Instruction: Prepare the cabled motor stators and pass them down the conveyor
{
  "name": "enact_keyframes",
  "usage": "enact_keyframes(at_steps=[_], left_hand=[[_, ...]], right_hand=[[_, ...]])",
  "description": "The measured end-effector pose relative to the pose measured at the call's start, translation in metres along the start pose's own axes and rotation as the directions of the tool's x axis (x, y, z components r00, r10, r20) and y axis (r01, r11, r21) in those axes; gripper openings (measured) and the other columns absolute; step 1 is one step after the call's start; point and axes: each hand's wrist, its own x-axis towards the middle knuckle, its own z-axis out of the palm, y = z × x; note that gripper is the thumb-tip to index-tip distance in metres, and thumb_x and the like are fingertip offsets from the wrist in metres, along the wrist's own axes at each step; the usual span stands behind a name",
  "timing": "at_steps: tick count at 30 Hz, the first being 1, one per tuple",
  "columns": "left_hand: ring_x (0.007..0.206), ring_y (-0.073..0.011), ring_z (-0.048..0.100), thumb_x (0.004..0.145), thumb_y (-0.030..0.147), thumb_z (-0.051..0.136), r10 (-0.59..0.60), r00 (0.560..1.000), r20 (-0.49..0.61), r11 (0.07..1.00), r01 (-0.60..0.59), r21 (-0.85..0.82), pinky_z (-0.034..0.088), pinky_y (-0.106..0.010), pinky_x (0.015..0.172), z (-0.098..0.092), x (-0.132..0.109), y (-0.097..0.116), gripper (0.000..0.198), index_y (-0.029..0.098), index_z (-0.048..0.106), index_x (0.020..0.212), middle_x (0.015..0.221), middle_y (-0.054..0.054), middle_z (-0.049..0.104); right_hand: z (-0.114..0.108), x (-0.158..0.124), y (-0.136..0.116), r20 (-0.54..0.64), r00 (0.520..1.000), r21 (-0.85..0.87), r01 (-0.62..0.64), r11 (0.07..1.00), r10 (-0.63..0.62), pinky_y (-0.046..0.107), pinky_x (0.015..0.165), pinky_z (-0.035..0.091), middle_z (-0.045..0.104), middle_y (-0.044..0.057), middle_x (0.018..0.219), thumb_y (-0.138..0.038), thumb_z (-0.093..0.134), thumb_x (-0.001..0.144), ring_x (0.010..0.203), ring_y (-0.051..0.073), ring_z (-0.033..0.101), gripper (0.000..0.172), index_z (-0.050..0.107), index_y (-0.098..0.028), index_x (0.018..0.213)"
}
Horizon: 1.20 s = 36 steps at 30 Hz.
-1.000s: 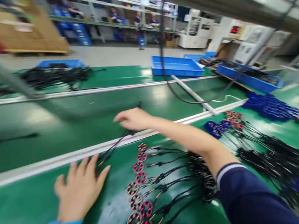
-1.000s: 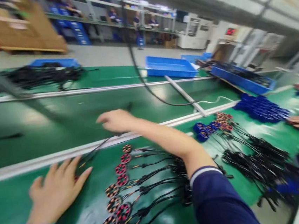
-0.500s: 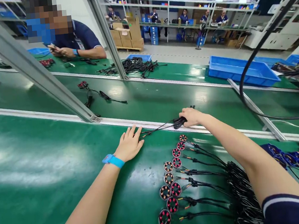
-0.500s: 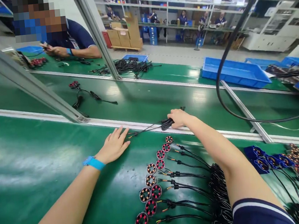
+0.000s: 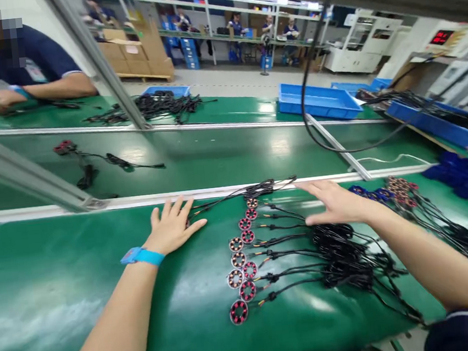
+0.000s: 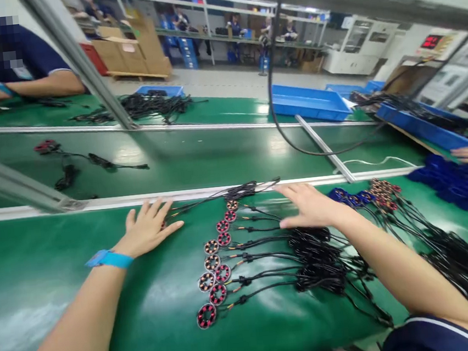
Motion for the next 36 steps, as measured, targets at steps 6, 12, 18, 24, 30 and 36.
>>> enact_keyframes(at_steps=[6, 12, 18, 24, 30, 36], left_hand=[[0.152, -0.0404, 0.008, 0.095, 0.069, 0.025, 0.161, 0.965, -0.206, 0.981, -0.179, -0.069, 0.017, -0.068, 0.117, -0.023, -0.023, 0.043, 0.079, 0.024, 0.019, 0.160, 0.166, -0.011, 0.015], [0.152, -0.0406, 0.009, 0.083, 0.084, 0.041, 0.510, 0.842, -0.176, 0.857, -0.516, 0.017, 0.017, -0.069, 0.117, -0.018, -0.103, 0.105, 0.096, 0.033, 0.014, 0.159, 0.166, -0.005, 0.012], [0.150, -0.0432, 0.015, 0.088, 0.075, 0.045, 0.472, 0.880, -0.062, 0.881, -0.473, -0.011, 0.029, -0.071, 0.112, 0.024, -0.148, 0.122, 0.085, 0.031, 0.023, 0.158, 0.165, -0.009, 0.016], [0.151, -0.0389, 0.014, 0.096, 0.065, 0.044, 0.550, 0.835, 0.000, 0.831, -0.548, -0.093, 0.031, -0.060, 0.116, 0.022, -0.132, 0.127, 0.075, 0.033, 0.018, 0.159, 0.166, -0.007, 0.009], [0.151, -0.0414, 0.011, 0.094, 0.069, 0.047, 0.694, 0.717, 0.069, 0.719, -0.686, -0.111, 0.025, -0.063, 0.118, 0.015, -0.076, 0.165, 0.076, 0.037, 0.020, 0.157, 0.166, -0.005, 0.010], [0.151, -0.0407, 0.010, 0.091, 0.072, 0.048, 0.733, 0.678, 0.057, 0.680, -0.726, -0.100, 0.020, -0.062, 0.119, 0.014, -0.012, 0.233, 0.081, 0.034, 0.022, 0.158, 0.166, -0.007, 0.011]], right_hand=[[0.047, -0.122, -0.047, 0.089, 0.976, 0.002, -0.201, 0.980, 0.200, 0.067, 0.118, 0.015, 0.010, 0.020, 0.166, -0.064, 0.088, 0.051, 0.151, 0.046, 0.010, 0.142, 0.005, -0.028, 0.161], [0.063, -0.109, -0.019, 0.150, 0.941, 0.084, -0.317, 0.945, 0.302, 0.066, 0.114, 0.024, 0.015, 0.027, 0.162, -0.066, 0.086, 0.049, 0.148, 0.049, 0.017, 0.142, 0.009, -0.024, 0.161], [0.062, -0.111, -0.013, 0.050, 0.973, 0.199, -0.232, 0.952, 0.227, 0.050, 0.105, 0.043, 0.045, 0.019, 0.137, -0.048, 0.085, 0.058, 0.125, 0.037, 0.048, 0.121, 0.022, -0.021, 0.158], [0.077, -0.154, -0.043, 0.015, 0.938, 0.182, -0.342, 0.922, 0.345, 0.047, 0.100, 0.046, 0.051, 0.016, 0.121, -0.037, 0.079, 0.061, 0.111, 0.034, 0.052, 0.112, 0.027, -0.018, 0.157], [0.089, -0.204, -0.043, -0.033, 0.841, 0.168, -0.529, 0.832, 0.541, 0.047, 0.093, 0.050, 0.054, 0.018, 0.125, -0.038, 0.075, 0.062, 0.114, 0.038, 0.054, 0.109, 0.025, -0.024, 0.158], [0.101, -0.236, -0.023, -0.120, 0.681, 0.050, -0.722, 0.690, 0.722, 0.052, 0.089, 0.050, 0.054, 0.022, 0.134, -0.046, 0.069, 0.069, 0.110, 0.042, 0.057, 0.101, 0.029, -0.019, 0.157]])
